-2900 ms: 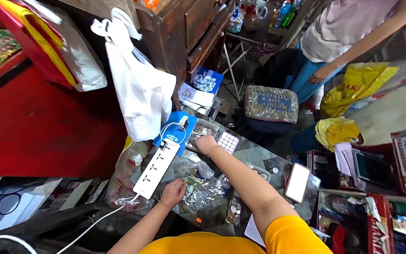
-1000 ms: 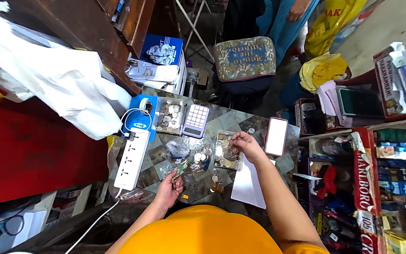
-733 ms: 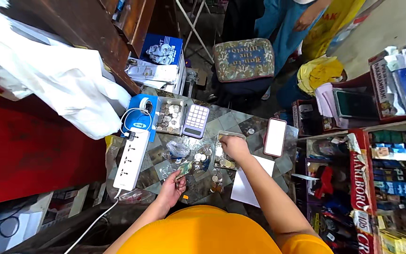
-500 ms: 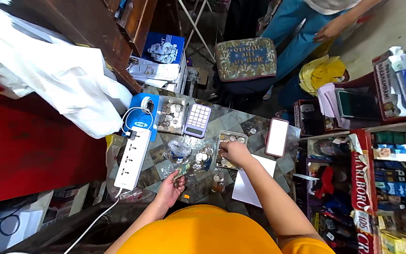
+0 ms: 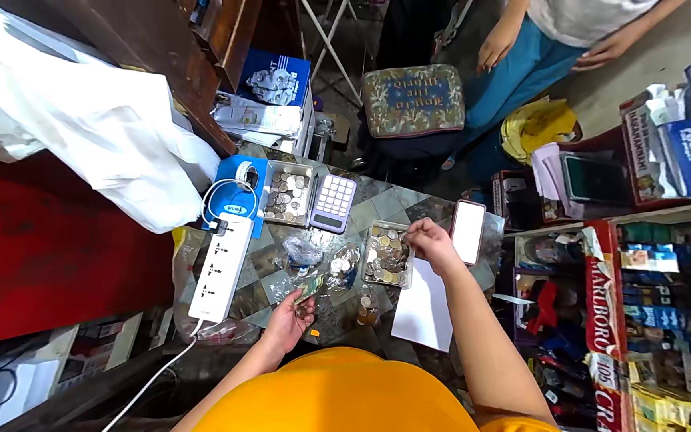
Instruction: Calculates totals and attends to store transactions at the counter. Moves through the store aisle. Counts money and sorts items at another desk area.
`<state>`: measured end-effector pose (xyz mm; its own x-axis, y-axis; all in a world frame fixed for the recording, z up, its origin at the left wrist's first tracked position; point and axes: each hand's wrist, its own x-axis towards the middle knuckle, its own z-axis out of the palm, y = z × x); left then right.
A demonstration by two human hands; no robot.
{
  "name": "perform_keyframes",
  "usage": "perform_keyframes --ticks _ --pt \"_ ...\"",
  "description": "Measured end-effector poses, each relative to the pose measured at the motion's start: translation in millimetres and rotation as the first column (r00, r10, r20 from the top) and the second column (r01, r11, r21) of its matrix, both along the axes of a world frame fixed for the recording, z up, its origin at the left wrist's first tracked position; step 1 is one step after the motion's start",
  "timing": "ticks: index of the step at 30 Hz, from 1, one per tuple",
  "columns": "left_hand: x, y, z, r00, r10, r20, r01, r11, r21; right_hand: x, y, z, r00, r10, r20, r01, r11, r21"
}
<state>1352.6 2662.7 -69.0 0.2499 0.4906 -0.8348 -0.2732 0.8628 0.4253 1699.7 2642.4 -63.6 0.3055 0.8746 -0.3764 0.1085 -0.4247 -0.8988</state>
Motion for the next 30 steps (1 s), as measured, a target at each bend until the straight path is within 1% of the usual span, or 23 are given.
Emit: perform_keyframes --ticks 1,2,3,4,6,8,12,14,15,16,17,18,19,20,21,22,23,24,25,26,27,28,30 --pt "1 0 1 1.000 -0.001 -0.005 0.001 1.000 0.004 -6 3 4 0.967 0.115 0.227 -0.094 0.990 -0.104" --pt "1 1 2 1.000 -0.003 -0.006 0.003 1.000 0.009 -15 6 8 0.874 0.255 0.413 -0.158 0.954 -0.256" --pt "1 1 2 1.000 -0.004 -0.004 0.005 1.000 0.015 -26 10 9 0.762 0.388 0.518 -0.172 0.893 -0.417" --pt "1 1 2 1.000 -0.011 -0.001 0.011 1.000 0.022 -37 12 10 0.672 0.491 0.555 -0.152 0.824 -0.546" --pt "1 0 3 0.999 -0.035 0.008 0.034 0.998 0.044 -52 14 9 0.566 0.593 0.573 -0.116 0.745 -0.657" --pt "2 0 4 0.998 -0.061 0.004 0.061 0.995 0.073 -51 15 12 0.582 0.580 0.570 -0.132 0.759 -0.638" --pt "0 -1 9 0.991 -0.119 -0.062 0.127 0.981 0.144 -26 10 12 0.727 0.458 0.511 -0.203 0.855 -0.478" --pt "-1 0 14 0.983 -0.157 -0.098 0.173 0.967 0.188 -16 6 10 0.833 0.359 0.420 -0.202 0.905 -0.374" --pt "-1 0 16 0.978 -0.178 -0.112 0.199 0.957 0.213 -14 3 8 0.916 0.237 0.324 -0.151 0.952 -0.268" --pt "0 0 17 0.974 -0.193 -0.121 0.217 0.947 0.236 -15 0 5 0.985 0.084 0.148 -0.060 0.985 -0.163" --pt "0 0 17 0.972 -0.200 -0.123 0.226 0.941 0.253 -17 -1 5 0.992 -0.062 -0.109 0.052 0.994 -0.092" --pt "2 1 18 0.974 -0.197 -0.110 0.219 0.941 0.259 -19 -2 7 0.920 -0.154 -0.360 0.137 0.988 -0.074" --pt "3 2 20 0.980 -0.182 -0.079 0.196 0.952 0.237 -21 -3 9 0.835 -0.170 -0.523 0.151 0.985 -0.081" --pt "5 4 23 0.988 -0.151 -0.017 0.151 0.971 0.184 -25 -3 12 0.790 -0.132 -0.598 0.100 0.991 -0.087" --pt "7 7 25 0.993 -0.098 0.072 0.090 0.990 0.104 -33 -3 16 0.793 -0.059 -0.606 0.008 0.996 -0.086" --pt "10 9 29 0.987 -0.018 0.159 0.017 1.000 0.008 -47 -1 21 0.844 0.039 -0.535 -0.105 0.990 -0.094" --pt "12 11 31 0.974 0.065 0.219 -0.049 0.996 -0.077 -65 1 27 0.905 0.185 -0.383 -0.240 0.965 -0.103" --pt "14 13 31 0.957 0.125 0.260 -0.094 0.987 -0.131 -84 4 33 0.912 0.371 -0.175 -0.394 0.911 -0.121" --pt "15 15 31 0.945 0.162 0.284 -0.120 0.980 -0.159 -102 6 41 0.841 0.540 0.012 -0.532 0.832 -0.156" --pt "17 16 31 0.938 0.177 0.299 -0.131 0.977 -0.169 -122 8 49 0.742 0.655 0.142 -0.630 0.754 -0.185" --pt "19 17 30 0.933 0.183 0.309 -0.134 0.976 -0.173 -140 9 56 0.664 0.712 0.230 -0.688 0.701 -0.188" --pt "21 17 31 0.933 0.175 0.313 -0.126 0.977 -0.170 -154 8 62 0.616 0.735 0.284 -0.724 0.670 -0.164" --pt "23 17 35 0.939 0.145 0.313 -0.105 0.984 -0.142 -170 8 71 0.608 0.719 0.338 -0.729 0.674 -0.122"
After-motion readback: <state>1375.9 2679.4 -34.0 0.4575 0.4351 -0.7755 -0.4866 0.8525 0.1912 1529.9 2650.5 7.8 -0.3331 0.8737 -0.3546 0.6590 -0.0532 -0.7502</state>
